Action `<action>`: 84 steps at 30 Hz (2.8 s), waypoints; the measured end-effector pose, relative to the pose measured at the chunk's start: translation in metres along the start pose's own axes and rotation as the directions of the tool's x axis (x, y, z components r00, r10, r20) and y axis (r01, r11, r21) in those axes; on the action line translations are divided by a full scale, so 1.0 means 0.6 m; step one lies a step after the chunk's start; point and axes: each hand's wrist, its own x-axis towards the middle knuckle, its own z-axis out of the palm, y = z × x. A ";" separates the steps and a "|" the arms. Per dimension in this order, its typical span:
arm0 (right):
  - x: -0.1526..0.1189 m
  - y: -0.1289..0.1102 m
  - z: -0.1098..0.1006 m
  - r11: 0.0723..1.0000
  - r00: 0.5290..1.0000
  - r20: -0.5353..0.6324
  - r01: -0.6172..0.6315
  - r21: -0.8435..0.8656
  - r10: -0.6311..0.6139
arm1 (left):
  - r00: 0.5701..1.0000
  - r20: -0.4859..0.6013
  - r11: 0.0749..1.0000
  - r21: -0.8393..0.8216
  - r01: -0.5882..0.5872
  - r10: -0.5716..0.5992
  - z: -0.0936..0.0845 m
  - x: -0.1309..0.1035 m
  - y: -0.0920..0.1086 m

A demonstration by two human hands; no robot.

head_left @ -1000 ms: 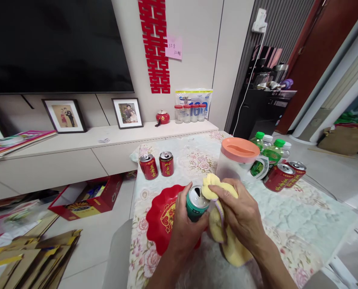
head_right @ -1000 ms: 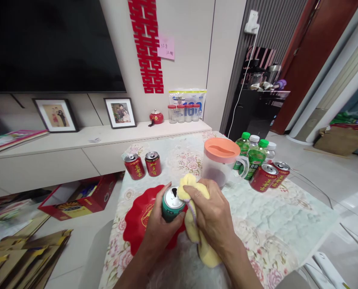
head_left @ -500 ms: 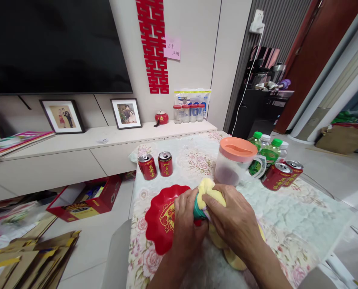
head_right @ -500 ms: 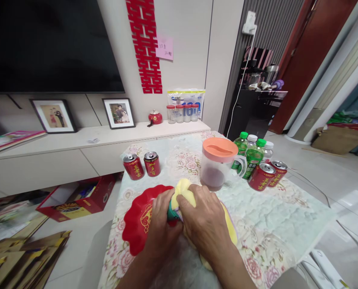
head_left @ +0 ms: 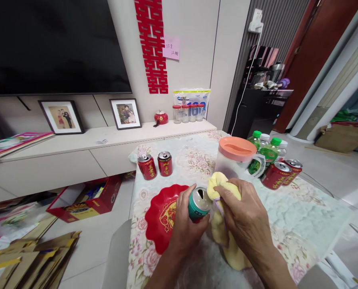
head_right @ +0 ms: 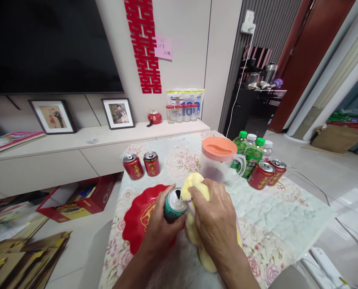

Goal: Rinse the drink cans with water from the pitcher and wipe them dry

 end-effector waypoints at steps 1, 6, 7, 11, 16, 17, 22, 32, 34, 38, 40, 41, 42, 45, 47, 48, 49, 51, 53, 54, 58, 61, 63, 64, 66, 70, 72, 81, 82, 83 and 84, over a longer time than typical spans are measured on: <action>0.000 -0.001 0.000 1.000 1.000 0.008 0.006 0.004 -0.006 | 1.000 0.003 1.000 0.003 -0.002 0.002 0.000 0.000 0.001; -0.003 -0.016 0.013 0.998 0.996 0.066 0.061 -0.004 -0.061 | 0.985 0.049 0.981 0.098 -0.170 0.166 0.003 -0.005 0.001; -0.002 -0.018 0.014 0.997 0.995 0.066 0.075 0.008 -0.076 | 0.978 0.060 0.972 0.114 -0.205 0.199 0.005 -0.006 0.000; 0.006 -0.007 0.008 0.956 0.985 0.086 0.122 0.265 -0.150 | 0.973 0.025 0.964 0.132 -0.229 0.228 0.009 -0.008 -0.004; 0.014 0.033 -0.005 0.850 0.997 0.054 -0.076 0.521 0.056 | 0.999 -0.033 0.996 -0.084 0.018 -0.021 0.005 -0.002 0.006; 0.013 0.039 -0.003 0.843 0.990 0.033 -0.133 0.521 0.135 | 0.996 -0.034 0.986 -0.149 0.081 -0.087 0.004 -0.001 0.010; 0.007 0.035 0.029 0.754 0.952 0.089 -0.287 0.591 0.293 | 0.970 0.000 0.907 -0.355 0.227 -0.243 0.001 0.003 0.019; 0.001 0.008 0.083 0.567 0.899 0.284 -0.432 0.701 0.333 | 0.986 0.043 0.890 -0.424 0.166 -0.164 -0.001 -0.007 0.014; -0.001 0.014 0.090 0.575 0.889 0.332 -0.458 0.678 0.316 | 0.988 0.031 0.890 -0.429 0.152 -0.154 -0.001 -0.009 0.015; -0.007 0.020 0.102 0.645 0.890 0.374 -0.448 0.618 0.260 | 0.987 -0.017 0.867 -0.480 0.133 -0.161 0.001 -0.005 0.017; -0.010 0.021 0.105 0.694 0.895 0.384 -0.425 0.581 0.227 | 0.983 -0.047 0.862 -0.490 0.130 -0.175 0.001 -0.002 0.015; -0.010 0.020 0.105 0.712 0.895 0.396 -0.415 0.566 0.207 | 0.980 -0.066 0.866 -0.481 0.134 -0.188 0.000 -0.001 0.013; -0.010 0.020 0.103 0.722 0.892 0.409 -0.410 0.557 0.190 | 0.976 -0.080 0.873 -0.467 0.141 -0.200 -0.001 0.001 0.012; -0.008 0.020 0.094 0.691 0.883 0.435 -0.425 0.585 0.175 | 0.969 -0.096 0.889 -0.427 0.165 -0.226 -0.004 0.004 0.007; -0.004 0.020 0.085 0.636 0.885 0.424 -0.441 0.634 0.191 | 0.970 -0.099 0.894 -0.418 0.163 -0.223 -0.004 0.004 0.005; -0.003 0.019 0.081 0.607 0.890 0.411 -0.441 0.661 0.199 | 0.971 -0.102 0.894 -0.420 0.156 -0.218 -0.003 0.004 0.003; -0.001 0.018 0.077 0.580 0.896 0.394 -0.436 0.688 0.207 | 0.972 -0.105 0.892 -0.427 0.148 -0.211 -0.002 0.004 0.002; 0.000 0.015 0.073 0.539 0.911 0.342 -0.411 0.735 0.229 | 0.976 -0.098 0.878 -0.460 0.131 -0.197 0.002 0.003 0.000; 0.000 0.012 0.074 0.523 0.925 0.281 -0.376 0.765 0.254 | 0.982 -0.064 0.861 -0.493 0.125 -0.179 0.003 0.000 0.000; -0.001 0.011 0.076 0.525 0.930 0.257 -0.362 0.771 0.264 | 0.985 -0.041 0.857 -0.499 0.127 -0.170 0.003 -0.002 0.001; -0.005 0.012 0.087 0.516 0.922 0.258 -0.376 0.769 0.287 | 0.991 0.020 0.882 -0.455 0.127 -0.132 -0.002 -0.009 0.010; -0.008 0.014 0.095 0.482 0.903 0.313 -0.422 0.767 0.292 | 0.994 0.014 0.901 -0.422 0.101 -0.105 -0.007 -0.011 0.016; -0.009 0.016 0.099 0.477 0.887 0.358 -0.460 0.749 0.293 | 0.995 0.015 0.907 -0.412 0.093 -0.095 -0.008 -0.012 0.017; -0.009 0.017 0.102 0.478 0.875 0.386 -0.483 0.734 0.293 | 0.996 0.020 0.907 -0.411 0.092 -0.091 -0.008 -0.012 0.016; -0.010 0.018 0.106 0.479 0.848 0.447 -0.530 0.700 0.285 | 0.996 0.026 0.902 -0.422 0.085 -0.081 -0.007 -0.013 0.015; -0.010 0.017 0.111 0.485 0.815 0.520 -0.573 0.661 0.254 | 0.992 0.002 0.837 -0.537 0.105 -0.123 -0.004 -0.008 0.017; -0.011 0.014 0.110 0.503 0.819 0.515 -0.565 0.654 0.252 | 0.981 -0.050 0.802 -0.585 0.121 -0.185 -0.005 -0.002 0.020; -0.012 -0.005 0.094 0.526 0.951 0.229 -0.305 0.794 0.206 | 0.905 -0.300 0.898 -0.408 0.164 -0.301 -0.015 0.012 0.025; -0.012 -0.007 0.093 0.532 0.961 0.193 -0.272 0.802 0.200 | 0.906 -0.300 0.902 -0.399 0.166 -0.300 -0.015 0.011 0.026; -0.012 -0.009 0.091 0.538 0.968 0.160 -0.241 0.807 0.194 | 0.911 -0.287 0.902 -0.398 0.166 -0.295 -0.015 0.010 0.027; -0.013 -0.010 0.090 0.547 0.973 0.133 -0.215 0.809 0.187 | 0.922 -0.264 0.900 -0.404 0.162 -0.285 -0.016 0.009 0.029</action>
